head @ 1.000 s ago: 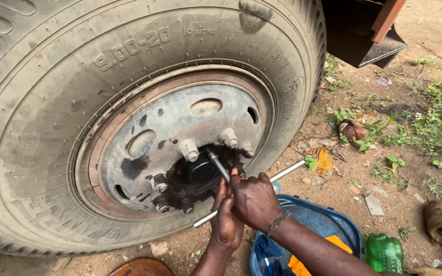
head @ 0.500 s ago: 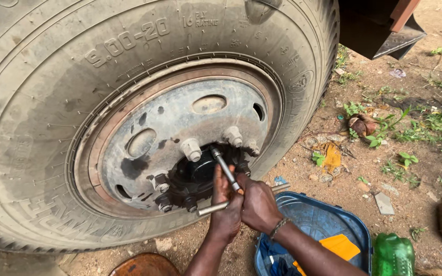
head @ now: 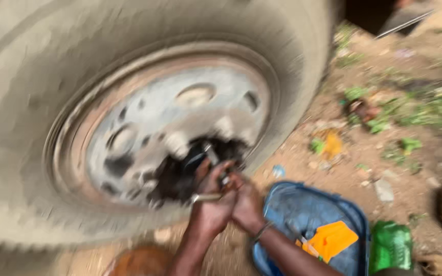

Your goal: The person performs maintenance on a vehicle wheel hub, first handling internal components by hand and then using a socket wrench and metal bar to tighten bolts on the axle assembly.

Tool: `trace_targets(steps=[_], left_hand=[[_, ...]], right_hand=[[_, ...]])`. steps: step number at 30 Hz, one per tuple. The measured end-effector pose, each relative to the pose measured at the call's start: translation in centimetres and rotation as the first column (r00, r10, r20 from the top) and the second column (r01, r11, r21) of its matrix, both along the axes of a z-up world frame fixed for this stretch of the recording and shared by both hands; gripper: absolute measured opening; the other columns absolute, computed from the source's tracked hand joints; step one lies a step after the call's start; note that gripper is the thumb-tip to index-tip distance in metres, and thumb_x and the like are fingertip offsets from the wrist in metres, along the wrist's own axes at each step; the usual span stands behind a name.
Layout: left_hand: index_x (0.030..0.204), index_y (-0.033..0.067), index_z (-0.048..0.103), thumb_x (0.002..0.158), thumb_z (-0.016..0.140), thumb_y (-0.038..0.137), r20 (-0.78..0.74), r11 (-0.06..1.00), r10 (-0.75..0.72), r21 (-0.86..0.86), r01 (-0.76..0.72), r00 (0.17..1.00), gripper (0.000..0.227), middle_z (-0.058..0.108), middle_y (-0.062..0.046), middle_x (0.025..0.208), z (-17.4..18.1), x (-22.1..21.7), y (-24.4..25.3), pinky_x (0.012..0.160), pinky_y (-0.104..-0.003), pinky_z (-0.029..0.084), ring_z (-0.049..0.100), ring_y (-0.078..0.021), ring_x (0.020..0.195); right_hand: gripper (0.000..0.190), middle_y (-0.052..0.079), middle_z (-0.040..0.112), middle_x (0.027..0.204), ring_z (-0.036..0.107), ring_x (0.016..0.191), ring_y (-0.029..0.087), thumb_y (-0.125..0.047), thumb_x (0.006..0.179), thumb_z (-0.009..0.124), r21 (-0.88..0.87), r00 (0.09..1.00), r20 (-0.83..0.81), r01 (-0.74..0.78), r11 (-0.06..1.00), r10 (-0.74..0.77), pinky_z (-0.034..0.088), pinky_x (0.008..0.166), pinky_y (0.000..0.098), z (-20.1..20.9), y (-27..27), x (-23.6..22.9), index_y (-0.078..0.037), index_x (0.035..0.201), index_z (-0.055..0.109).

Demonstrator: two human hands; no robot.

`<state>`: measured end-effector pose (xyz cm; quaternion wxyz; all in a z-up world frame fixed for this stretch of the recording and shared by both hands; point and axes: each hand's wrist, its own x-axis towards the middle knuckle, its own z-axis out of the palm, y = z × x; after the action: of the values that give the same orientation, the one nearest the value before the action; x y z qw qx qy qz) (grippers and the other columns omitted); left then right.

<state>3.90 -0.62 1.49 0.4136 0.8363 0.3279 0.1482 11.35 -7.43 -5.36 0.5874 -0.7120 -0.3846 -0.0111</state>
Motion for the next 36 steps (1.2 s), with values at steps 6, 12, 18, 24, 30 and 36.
trace_targets(steps=[6,12,18,24,30,36], left_hand=[[0.157,0.0133,0.031,0.095,0.061,0.01,0.063,0.976,0.148,-0.169,-0.136,0.987,0.069,0.04,-0.019,0.148,1.1,0.7,-2.8,0.076,-0.031,0.064,0.073,-0.0231,0.1],[0.164,0.0137,0.008,0.085,0.062,-0.006,0.402,0.938,0.071,-0.337,0.076,0.913,0.097,0.057,-0.023,0.135,-6.4,0.0,-3.5,0.089,-0.029,0.063,0.067,-0.0212,0.112],[0.162,0.0101,0.01,0.086,0.052,-0.012,0.567,0.853,0.088,-0.468,0.233,0.819,0.089,0.049,-0.02,0.145,-10.9,1.5,-1.2,0.098,-0.035,0.056,0.059,-0.0252,0.121],[0.162,0.0111,0.01,0.092,0.05,-0.009,0.65,0.792,0.071,-0.497,0.353,0.756,0.084,0.049,-0.023,0.148,-12.0,1.8,0.3,0.104,-0.031,0.053,0.058,-0.0199,0.127],[0.162,0.0101,0.022,0.094,0.05,-0.006,0.687,0.702,0.151,-0.581,0.413,0.711,0.075,0.056,-0.022,0.142,-12.2,1.8,-0.2,0.096,-0.03,0.057,0.062,-0.0176,0.117],[0.159,0.0067,0.04,0.091,0.049,-0.009,0.713,0.7,0.31,-0.619,0.356,0.63,0.07,0.055,-0.016,0.143,-12.6,2.0,-1.1,0.092,-0.026,0.056,0.057,-0.0144,0.105]], right_hand=[[0.035,0.018,0.071,0.086,0.073,0.079,0.029,-0.016,0.075,0.078,-0.116,0.965,0.035,-0.255,0.96,0.261,0.059,0.072,0.0435,1.4,-2.1,1.9,0.0,0.101,0.061],[0.029,0.016,0.072,0.077,0.075,0.067,0.03,-0.013,0.077,0.076,-0.446,0.978,-0.186,-0.166,0.88,0.09,0.063,0.065,0.0441,-0.5,-4.8,0.0,-0.009,0.1,0.059],[0.033,0.019,0.068,0.066,0.072,0.065,0.039,-0.006,0.069,0.081,-0.387,0.987,0.1,-0.076,0.919,0.124,0.058,0.065,0.051,-0.2,-4.1,1.3,-0.003,0.091,0.056],[0.029,0.014,0.067,0.065,0.069,0.055,0.031,-0.009,0.075,0.076,-0.582,0.988,0.083,-0.06,0.811,0.132,0.058,0.059,0.0462,0.4,-2.6,1.9,-0.004,0.098,0.059],[0.029,0.013,0.067,0.06,0.066,0.052,0.03,-0.011,0.079,0.071,-0.537,0.98,0.174,0.011,0.844,0.098,0.053,0.073,0.0507,0.7,-2.9,1.6,-0.001,0.105,0.062],[0.022,0.011,0.065,0.062,0.066,0.056,0.028,-0.017,0.105,0.047,-0.7,0.98,0.131,-0.018,0.714,0.153,0.046,0.105,0.0516,0.9,-2.5,2.0,-0.005,0.1,0.064]])
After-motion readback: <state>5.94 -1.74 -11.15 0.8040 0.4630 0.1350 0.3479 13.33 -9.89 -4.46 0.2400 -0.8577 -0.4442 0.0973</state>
